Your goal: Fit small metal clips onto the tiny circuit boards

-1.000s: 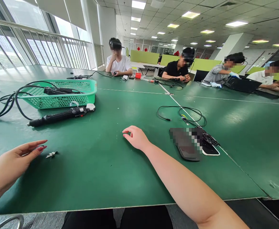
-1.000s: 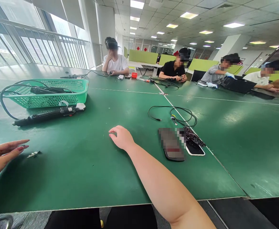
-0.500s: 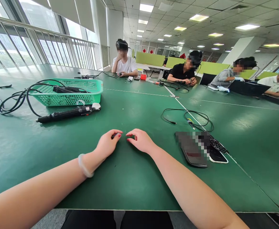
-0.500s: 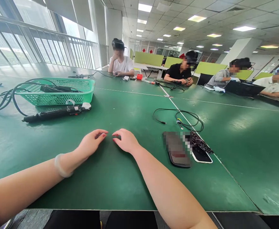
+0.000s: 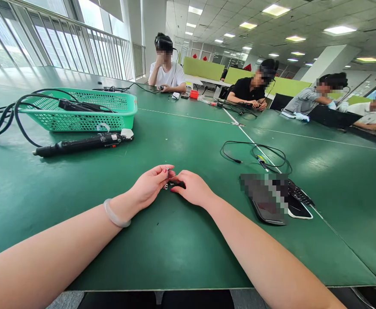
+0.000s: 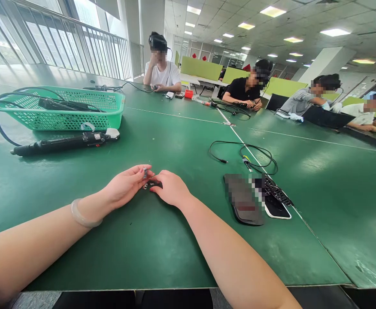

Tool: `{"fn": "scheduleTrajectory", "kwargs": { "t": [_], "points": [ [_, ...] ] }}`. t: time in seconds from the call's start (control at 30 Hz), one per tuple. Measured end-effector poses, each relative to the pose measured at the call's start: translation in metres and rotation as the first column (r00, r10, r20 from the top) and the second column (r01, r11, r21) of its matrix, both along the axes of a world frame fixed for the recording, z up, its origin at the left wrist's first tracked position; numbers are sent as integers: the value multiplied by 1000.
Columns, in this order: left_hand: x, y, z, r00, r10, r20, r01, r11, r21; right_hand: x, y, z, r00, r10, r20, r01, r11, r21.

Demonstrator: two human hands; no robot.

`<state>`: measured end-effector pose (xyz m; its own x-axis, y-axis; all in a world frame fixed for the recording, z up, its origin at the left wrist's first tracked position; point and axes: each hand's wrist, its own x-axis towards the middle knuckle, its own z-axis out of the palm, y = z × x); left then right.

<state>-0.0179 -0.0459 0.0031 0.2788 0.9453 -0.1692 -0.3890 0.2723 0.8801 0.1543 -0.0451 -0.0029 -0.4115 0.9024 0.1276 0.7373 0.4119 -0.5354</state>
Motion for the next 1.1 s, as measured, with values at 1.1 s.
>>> {"fn": "scheduleTrajectory", "kwargs": {
  "t": [1.1],
  "points": [
    [2,0,10,967,88,-241,-73,995,67,-9,-9,3,896,-209,-391,253,965,65]
  ]
}}
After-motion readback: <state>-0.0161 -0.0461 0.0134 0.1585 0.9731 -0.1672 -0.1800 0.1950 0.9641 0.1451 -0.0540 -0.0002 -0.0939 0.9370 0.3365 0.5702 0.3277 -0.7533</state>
